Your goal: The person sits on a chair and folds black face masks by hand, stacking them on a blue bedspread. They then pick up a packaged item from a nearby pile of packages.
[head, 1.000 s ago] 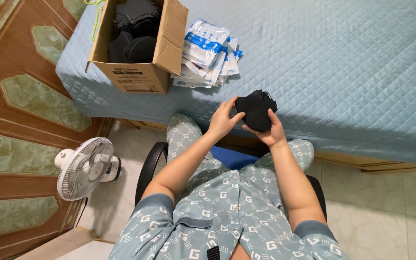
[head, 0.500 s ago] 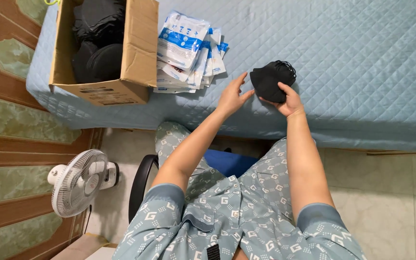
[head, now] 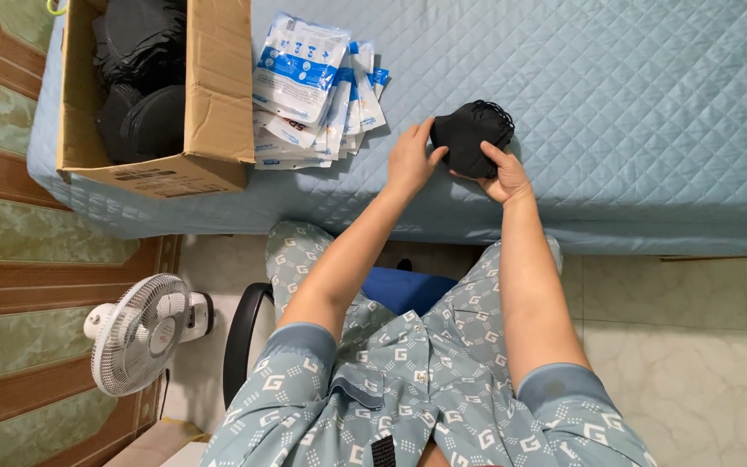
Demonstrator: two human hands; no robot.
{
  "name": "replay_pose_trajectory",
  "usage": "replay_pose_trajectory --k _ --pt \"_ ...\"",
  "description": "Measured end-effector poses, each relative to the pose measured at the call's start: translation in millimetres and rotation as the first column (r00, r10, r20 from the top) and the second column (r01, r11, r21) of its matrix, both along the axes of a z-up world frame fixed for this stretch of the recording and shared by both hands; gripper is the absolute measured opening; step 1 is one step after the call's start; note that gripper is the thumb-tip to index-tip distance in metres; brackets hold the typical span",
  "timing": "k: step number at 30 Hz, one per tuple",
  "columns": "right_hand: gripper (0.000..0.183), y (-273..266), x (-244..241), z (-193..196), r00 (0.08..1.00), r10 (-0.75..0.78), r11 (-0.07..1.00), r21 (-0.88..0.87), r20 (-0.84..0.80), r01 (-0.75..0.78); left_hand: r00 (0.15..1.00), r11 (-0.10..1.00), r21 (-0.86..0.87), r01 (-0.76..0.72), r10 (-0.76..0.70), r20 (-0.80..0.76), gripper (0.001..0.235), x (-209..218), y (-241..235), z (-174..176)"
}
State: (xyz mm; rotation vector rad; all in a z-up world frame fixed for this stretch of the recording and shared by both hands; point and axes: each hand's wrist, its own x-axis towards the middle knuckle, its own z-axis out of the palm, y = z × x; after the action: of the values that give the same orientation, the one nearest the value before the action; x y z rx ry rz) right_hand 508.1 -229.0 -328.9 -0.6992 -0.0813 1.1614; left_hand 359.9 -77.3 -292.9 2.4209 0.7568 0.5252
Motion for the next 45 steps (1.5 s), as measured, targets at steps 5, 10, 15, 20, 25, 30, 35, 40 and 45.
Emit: replay_pose_trajectory --k 5,10,15,20,25,30,35,40,45 --pt "0.059 1.5 10.6 -33.1 0.998 -0.057 0.998 -0.017 0.021 0.057 0.99 0.991 0.119 -0.059 0.043 0.135 0.033 -1.9 -2.8 -8.3" --pt "0.053 1.6 13.6 -44.0 0.995 -0.057 0.997 -0.038 0.079 0.06 0.967 0.977 -0.2 -0.078 0.123 0.223 0.019 -11.3 -5.3 -6.1" --pt "0.05 3.2 17.9 -59.7 0.987 -0.086 0.992 -0.079 0.136 0.097 0.955 0.91 -0.402 -0.104 0.205 0.216 0.016 -33.6 -6.0 6.6" --pt "0.046 -3.5 -8.7 -10.5 0.981 -0.136 0.987 -0.069 0.136 0.146 0.884 0.845 -0.531 -0.062 0.293 0.365 0.014 -34.5 15.3 20.7" --pt "0.033 -12.4 -5.1 -1.9 0.978 -0.206 0.978 -0.031 0.011 0.206 0.761 0.685 -0.71 0.162 0.371 0.532 0.011 -32.1 42.1 54.4" --pt "0.02 -15.2 -19.2 34.5 0.945 -0.237 0.97 0.0 -0.225 0.243 0.75 0.574 -0.816 0.066 0.511 0.421 0.026 -19.1 64.7 -34.9" --pt "0.02 -14.7 -26.1 58.2 0.942 -0.235 0.972 -0.063 -0.241 0.227 0.876 0.672 -0.732 -0.115 0.416 0.245 0.034 -35.6 61.8 -49.3" --pt "0.02 -12.1 -10.6 28.2 0.958 -0.191 0.981 -0.084 -0.216 0.176 0.924 0.725 -0.679 -0.115 0.329 0.194 0.041 -36.6 66.5 -43.9" --pt "0.029 -12.1 -12.5 29.7 0.983 -0.134 0.987 -0.106 -0.128 0.12 0.977 0.904 -0.383 -0.189 0.211 0.016 0.032 -32.4 57.6 -40.3"
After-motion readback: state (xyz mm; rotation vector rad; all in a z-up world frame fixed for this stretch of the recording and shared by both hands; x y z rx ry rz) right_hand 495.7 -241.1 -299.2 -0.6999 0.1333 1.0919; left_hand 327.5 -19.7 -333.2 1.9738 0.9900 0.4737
